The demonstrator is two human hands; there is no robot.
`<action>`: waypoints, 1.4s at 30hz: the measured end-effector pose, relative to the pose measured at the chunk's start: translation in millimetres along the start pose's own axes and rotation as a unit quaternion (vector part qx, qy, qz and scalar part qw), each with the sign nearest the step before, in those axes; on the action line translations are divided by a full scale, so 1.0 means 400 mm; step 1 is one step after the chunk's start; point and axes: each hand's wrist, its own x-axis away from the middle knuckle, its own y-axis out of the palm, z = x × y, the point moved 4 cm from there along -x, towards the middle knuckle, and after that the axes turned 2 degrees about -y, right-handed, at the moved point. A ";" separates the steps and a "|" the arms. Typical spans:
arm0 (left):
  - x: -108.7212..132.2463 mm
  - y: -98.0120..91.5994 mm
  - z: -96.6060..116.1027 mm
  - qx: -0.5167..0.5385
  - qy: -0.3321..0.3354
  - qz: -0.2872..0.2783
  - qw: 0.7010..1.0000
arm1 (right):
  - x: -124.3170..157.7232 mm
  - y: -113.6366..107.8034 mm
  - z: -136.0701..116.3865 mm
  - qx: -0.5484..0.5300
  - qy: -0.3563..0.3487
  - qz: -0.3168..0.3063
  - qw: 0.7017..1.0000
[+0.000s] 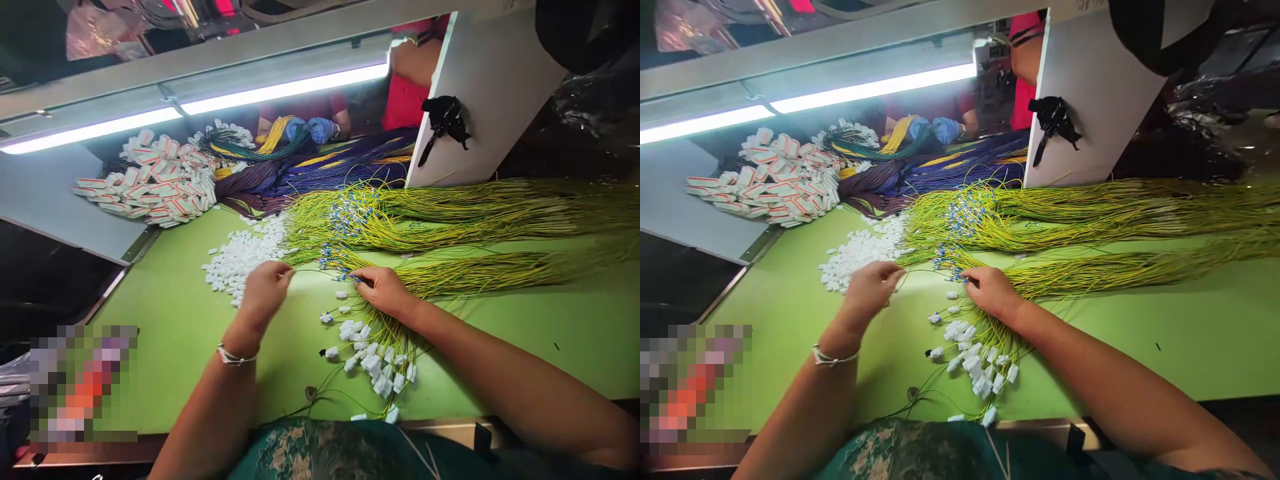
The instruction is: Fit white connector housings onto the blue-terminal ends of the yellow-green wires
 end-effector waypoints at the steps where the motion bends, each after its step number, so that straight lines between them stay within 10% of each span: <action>1: -0.010 -0.026 -0.031 -0.032 -0.060 0.010 0.998 | 0.000 0.001 0.001 0.001 0.010 0.000 1.000; 12: -0.026 -0.028 -0.097 -0.123 -0.113 -0.077 0.983 | -0.001 -0.001 -0.012 -0.001 0.047 -0.001 0.999; 18: -0.014 -0.016 -0.022 0.128 -0.147 -0.030 0.980 | -0.005 -0.004 -0.006 -0.010 0.057 0.010 0.998; 23: 0.011 0.142 0.045 0.459 -0.209 -0.146 0.851 | -0.003 -0.006 -0.005 -0.023 0.047 0.021 0.998; 28: 0.031 0.216 0.044 0.534 -0.277 -0.193 0.776 | 0.001 -0.011 -0.013 -0.024 0.026 0.023 0.999; 42: 0.046 0.214 0.052 0.517 -0.278 -0.207 0.783 | 0.006 -0.010 -0.011 -0.039 0.007 0.053 0.998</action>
